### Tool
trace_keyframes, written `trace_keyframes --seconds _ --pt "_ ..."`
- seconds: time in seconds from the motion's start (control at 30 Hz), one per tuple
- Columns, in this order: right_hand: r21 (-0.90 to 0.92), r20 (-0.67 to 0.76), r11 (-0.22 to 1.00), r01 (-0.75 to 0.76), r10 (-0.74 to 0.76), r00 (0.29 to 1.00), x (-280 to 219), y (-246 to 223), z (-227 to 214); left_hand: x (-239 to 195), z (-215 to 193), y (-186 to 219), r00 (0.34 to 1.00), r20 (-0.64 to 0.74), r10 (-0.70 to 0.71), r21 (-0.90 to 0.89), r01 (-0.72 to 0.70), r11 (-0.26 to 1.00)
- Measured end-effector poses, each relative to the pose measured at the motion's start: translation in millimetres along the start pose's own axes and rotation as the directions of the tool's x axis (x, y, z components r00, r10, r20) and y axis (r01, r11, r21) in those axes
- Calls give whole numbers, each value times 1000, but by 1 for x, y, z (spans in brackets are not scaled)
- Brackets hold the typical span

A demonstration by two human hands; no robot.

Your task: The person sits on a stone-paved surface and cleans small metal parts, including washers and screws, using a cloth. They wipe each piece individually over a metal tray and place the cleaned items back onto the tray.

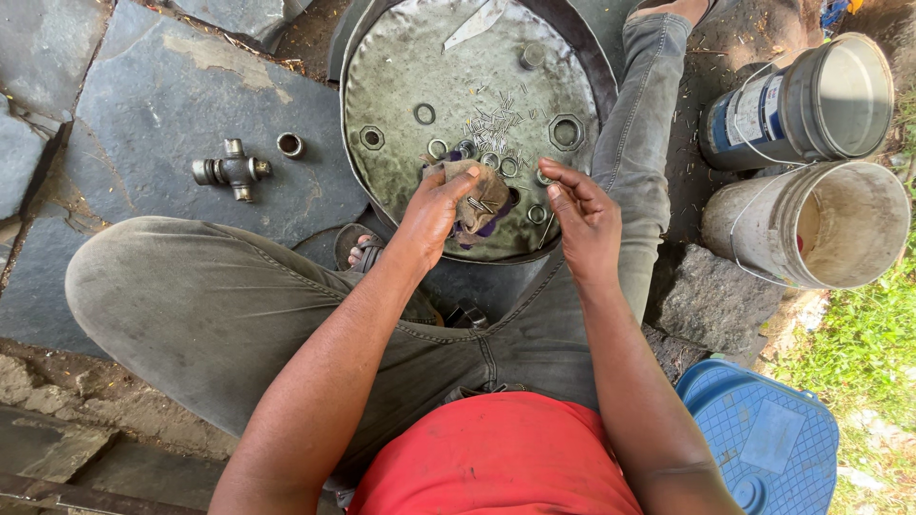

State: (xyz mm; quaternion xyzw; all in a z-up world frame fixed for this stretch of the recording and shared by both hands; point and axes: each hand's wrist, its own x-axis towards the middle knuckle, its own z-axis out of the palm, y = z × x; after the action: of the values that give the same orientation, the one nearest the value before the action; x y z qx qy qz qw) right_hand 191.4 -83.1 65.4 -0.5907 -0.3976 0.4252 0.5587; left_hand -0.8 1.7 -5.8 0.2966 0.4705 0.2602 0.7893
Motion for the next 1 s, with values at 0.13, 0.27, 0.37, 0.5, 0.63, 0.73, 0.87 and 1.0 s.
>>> trace_keyframes --seconds 0.13,0.27,0.37,0.5,0.63,0.73,0.87,1.0 --pt "-350 39 917 191 -189 981 -5 -7 7 3 0 -2 1000 2 -13 -11 13 1000" --pt "-645 198 648 405 -370 908 -11 -12 22 -1 2 1 999 46 26 -20 -25 999" --pt "-701 233 581 413 -361 903 -17 -17 34 -4 2 4 996 83 15 -59 -10 998" --pt "-743 268 512 431 -362 893 -20 -20 41 -3 4 2 996 92 -11 -36 14 999" --pt "-715 248 567 409 -342 907 -18 -17 39 -4 4 1 988 155 24 -64 -14 998" --pt "-665 184 678 313 -257 949 -15 -10 32 -5 3 1 990 143 -6 -58 15 998" --pt "-514 104 841 166 -131 986 -14 0 19 -5 4 1 996 86 -38 8 38 999" --pt "115 93 971 -209 199 976 -9 5 13 1 2 -6 997 75 -34 8 33 999"
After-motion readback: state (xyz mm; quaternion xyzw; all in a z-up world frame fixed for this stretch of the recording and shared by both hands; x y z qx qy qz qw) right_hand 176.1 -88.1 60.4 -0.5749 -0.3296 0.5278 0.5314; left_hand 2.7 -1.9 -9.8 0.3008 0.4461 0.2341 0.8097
